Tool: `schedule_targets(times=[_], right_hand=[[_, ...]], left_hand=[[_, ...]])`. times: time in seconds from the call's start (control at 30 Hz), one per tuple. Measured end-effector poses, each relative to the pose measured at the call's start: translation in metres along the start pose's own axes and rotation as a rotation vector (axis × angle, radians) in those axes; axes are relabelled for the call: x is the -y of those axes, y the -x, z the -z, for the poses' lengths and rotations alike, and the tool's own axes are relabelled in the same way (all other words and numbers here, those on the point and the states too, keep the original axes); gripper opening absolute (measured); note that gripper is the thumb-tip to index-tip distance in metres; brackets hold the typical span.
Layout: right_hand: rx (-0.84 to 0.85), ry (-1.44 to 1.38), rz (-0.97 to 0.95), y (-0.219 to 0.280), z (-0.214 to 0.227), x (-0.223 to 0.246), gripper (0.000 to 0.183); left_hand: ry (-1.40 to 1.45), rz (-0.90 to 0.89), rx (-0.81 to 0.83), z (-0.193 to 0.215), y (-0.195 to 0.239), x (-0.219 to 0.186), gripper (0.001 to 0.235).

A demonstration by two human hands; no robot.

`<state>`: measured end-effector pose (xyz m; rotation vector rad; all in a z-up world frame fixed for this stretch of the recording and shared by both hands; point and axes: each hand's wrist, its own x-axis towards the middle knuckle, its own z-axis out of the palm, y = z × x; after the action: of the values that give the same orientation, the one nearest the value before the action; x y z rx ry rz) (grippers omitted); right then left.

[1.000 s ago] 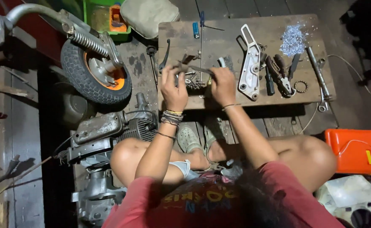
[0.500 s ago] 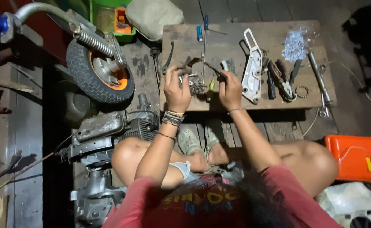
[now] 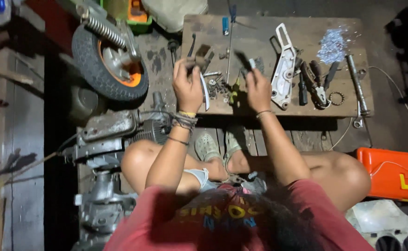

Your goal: Cleaning and inspecting small mechanical engine components using a pick tool on a floor-level workspace.

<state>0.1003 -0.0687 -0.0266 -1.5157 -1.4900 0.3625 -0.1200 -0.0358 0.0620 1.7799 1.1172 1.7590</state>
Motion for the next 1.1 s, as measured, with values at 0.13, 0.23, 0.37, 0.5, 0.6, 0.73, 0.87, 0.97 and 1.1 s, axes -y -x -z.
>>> schedule_targets(times=[0.13, 0.23, 0.37, 0.5, 0.6, 0.73, 0.87, 0.97, 1.1], right_hand=[[-0.060, -0.220, 0.017, -0.015, -0.008, 0.010, 0.048], [-0.178, -0.124, 0.070, -0.015, -0.004, 0.041, 0.036], [-0.139, 0.085, 0.279, -0.009, -0.009, 0.036, 0.015], [-0.103, 0.279, 0.281, 0.001, -0.011, 0.050, 0.020], [-0.087, 0.305, 0.305, -0.003, -0.016, 0.032, 0.021], [-0.025, 0.222, 0.301, -0.002, -0.007, 0.043, 0.017], [-0.064, 0.259, 0.319, 0.003, -0.012, 0.052, 0.022], [-0.086, 0.239, 0.319, 0.001, -0.014, 0.038, 0.024], [-0.008, 0.167, 0.259, 0.001, -0.011, 0.034, 0.020]], left_hand=[[0.057, 0.066, -0.006, -0.006, 0.007, 0.019, 0.012], [0.196, 0.205, 0.021, -0.012, 0.015, 0.023, 0.010], [0.024, 0.064, 0.177, -0.016, 0.017, 0.013, 0.011], [-0.068, 0.001, 0.346, -0.028, 0.039, 0.004, 0.015], [-0.081, 0.038, 0.314, -0.022, 0.033, 0.002, 0.014], [-0.084, -0.017, 0.176, -0.013, 0.020, 0.004, 0.014], [-0.169, -0.034, 0.268, -0.014, 0.033, 0.009, 0.014], [-0.155, -0.057, 0.321, -0.016, 0.034, 0.004, 0.015], [-0.095, -0.015, 0.235, -0.009, 0.018, -0.015, 0.015]])
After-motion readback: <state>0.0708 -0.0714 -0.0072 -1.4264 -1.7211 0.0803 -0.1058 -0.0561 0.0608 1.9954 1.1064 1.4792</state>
